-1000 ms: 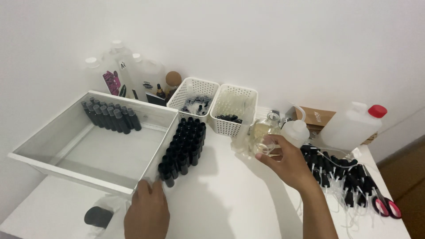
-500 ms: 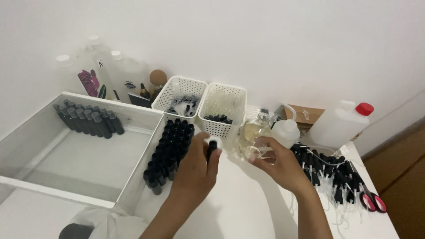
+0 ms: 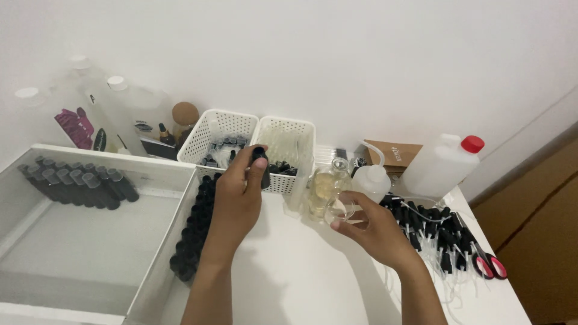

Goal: Assembling perfume bottles by attaching spray nozzles and caps

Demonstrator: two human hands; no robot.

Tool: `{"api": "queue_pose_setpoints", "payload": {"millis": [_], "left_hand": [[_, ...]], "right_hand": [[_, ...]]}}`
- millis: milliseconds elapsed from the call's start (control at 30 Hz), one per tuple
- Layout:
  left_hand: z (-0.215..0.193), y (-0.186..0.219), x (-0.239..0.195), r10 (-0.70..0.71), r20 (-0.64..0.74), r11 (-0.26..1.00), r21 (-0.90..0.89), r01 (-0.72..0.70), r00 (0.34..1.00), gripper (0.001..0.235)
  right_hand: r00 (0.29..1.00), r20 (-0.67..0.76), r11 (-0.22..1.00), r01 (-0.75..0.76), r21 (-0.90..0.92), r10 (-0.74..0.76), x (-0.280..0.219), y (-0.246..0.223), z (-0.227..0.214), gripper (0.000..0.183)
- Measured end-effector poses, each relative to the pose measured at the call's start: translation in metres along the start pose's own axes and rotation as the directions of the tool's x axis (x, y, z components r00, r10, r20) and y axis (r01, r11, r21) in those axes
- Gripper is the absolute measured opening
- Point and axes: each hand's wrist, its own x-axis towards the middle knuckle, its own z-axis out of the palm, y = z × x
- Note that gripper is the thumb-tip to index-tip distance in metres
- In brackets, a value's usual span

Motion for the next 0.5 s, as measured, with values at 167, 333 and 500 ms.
{"api": "queue_pose_setpoints", "payload": {"millis": [167, 333, 500], "left_hand": [[0.02, -0.03, 0.006, -0.035, 0.028, 0.998, 0.048, 0.034, 0.999, 0.042], [0.021, -0.03, 0.008, -0.052, 0.067, 0.995, 0.091, 0.046, 0.996, 0.047], [0.019, -0.029, 0.012, -0.166, 0.035, 0.983, 0.083, 0.162, 0.986, 0.046]], "right_hand": [[0.996, 0.003, 0.993, -0.088, -0.074, 0.089, 0.002, 0.006, 0.003, 0.053], [0.992, 0.051, 0.991, -0.11, -0.078, 0.114, 0.001, -0.001, 0.004, 0.052], [0.996, 0.032, 0.996, -0.081, -0.027, 0.082, 0.002, 0.003, 0.005, 0.051]]}}
